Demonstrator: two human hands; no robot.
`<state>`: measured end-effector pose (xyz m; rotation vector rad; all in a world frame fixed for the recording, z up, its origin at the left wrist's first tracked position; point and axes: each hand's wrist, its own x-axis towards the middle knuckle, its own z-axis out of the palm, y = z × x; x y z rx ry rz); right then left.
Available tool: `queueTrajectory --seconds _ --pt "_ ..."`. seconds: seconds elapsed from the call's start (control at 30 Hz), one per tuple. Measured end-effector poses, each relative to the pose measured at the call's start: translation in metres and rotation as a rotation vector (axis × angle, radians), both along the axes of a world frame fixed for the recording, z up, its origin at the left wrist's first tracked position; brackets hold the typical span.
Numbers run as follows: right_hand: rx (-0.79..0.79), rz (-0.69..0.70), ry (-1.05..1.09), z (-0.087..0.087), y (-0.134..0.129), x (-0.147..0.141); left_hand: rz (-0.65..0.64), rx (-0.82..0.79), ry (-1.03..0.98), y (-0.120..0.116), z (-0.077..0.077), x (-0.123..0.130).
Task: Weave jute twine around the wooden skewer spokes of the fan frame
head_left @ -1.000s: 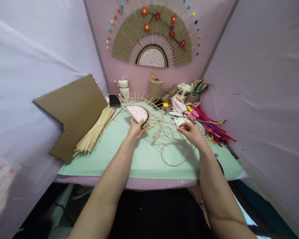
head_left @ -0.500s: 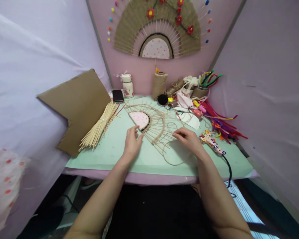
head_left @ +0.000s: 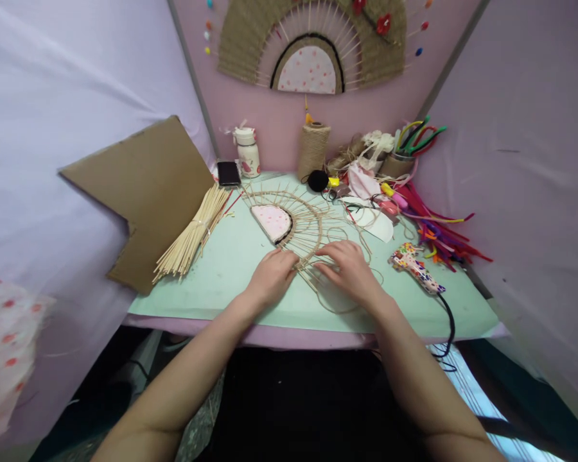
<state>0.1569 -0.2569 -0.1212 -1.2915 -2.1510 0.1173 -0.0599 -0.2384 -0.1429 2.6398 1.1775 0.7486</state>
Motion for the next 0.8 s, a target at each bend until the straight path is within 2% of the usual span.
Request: queueTrajectory --seconds 0.13,0.27,0.47,0.67,0.8 --pt "-0.043 -0.005 -0.128 -0.011 0.005 -0.011 -0.114 0.06 0.051 0.008 0.001 -0.003" --pt "-0.067 -0.008 -0.117 -0.018 0.008 -0.009 -0.173 0.101 0.066 0.013 -0.001 -0.002" --pt "-0.084 -0.034 0.038 -0.023 0.011 -0.008 -0.158 0.131 0.147 0.013 -0.002 -0.001" --pt "-0.106 -0.033 0.261 -0.028 0.016 -0.01 -0.142 0.088 0.062 0.012 -0.006 -0.005" --pt "-0.109 -0.038 0.309 -0.025 0.017 -0.012 -0.14 0.071 0.067 0.015 -0.005 -0.005"
